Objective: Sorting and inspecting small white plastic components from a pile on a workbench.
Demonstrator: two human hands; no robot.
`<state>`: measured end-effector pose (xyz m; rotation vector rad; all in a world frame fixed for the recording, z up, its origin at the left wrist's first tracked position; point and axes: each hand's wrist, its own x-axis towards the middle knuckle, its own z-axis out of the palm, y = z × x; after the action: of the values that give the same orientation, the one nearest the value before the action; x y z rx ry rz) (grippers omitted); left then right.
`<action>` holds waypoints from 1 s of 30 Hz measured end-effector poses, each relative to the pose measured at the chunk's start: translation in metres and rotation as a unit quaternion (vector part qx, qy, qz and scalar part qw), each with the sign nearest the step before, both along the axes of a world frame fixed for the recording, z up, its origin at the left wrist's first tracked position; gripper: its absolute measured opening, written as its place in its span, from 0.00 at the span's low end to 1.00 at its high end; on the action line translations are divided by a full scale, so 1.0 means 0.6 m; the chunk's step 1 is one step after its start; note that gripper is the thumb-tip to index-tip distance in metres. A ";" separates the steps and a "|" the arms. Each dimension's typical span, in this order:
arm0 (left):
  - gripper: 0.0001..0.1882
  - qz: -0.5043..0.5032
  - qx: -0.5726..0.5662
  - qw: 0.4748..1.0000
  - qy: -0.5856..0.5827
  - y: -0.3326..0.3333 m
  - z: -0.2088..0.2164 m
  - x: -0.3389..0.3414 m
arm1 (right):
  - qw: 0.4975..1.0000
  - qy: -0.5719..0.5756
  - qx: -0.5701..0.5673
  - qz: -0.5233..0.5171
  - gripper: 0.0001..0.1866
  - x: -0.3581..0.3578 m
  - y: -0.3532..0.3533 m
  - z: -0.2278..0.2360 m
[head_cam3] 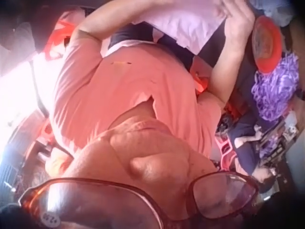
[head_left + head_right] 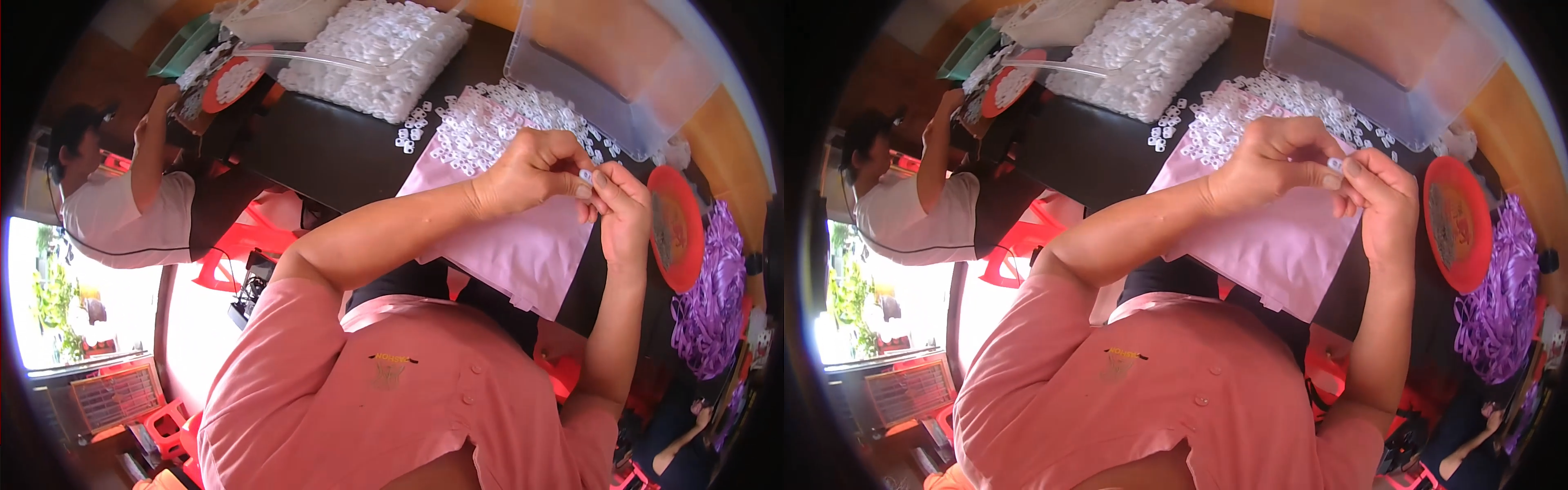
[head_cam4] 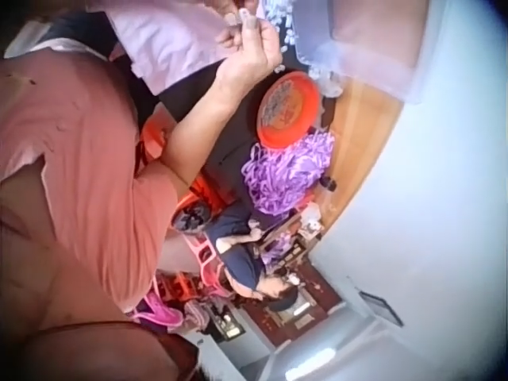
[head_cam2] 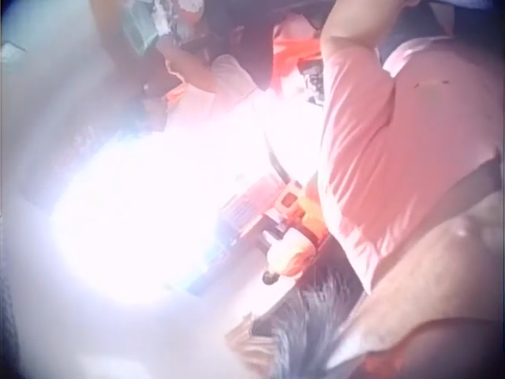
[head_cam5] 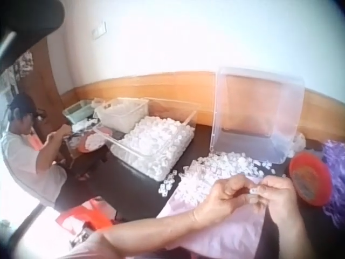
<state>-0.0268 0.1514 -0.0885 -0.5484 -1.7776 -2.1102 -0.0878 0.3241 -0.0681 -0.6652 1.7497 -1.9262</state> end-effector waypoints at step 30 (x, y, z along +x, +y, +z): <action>0.04 0.362 -0.470 0.771 0.232 -0.125 0.092 -0.020 | 0.888 0.318 0.309 -0.121 0.09 -0.077 0.016 -0.078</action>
<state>-0.0385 0.0765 -0.0331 -0.4237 -2.1287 -0.4301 -0.1337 0.3337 -0.1146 -0.9183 2.7861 -1.1846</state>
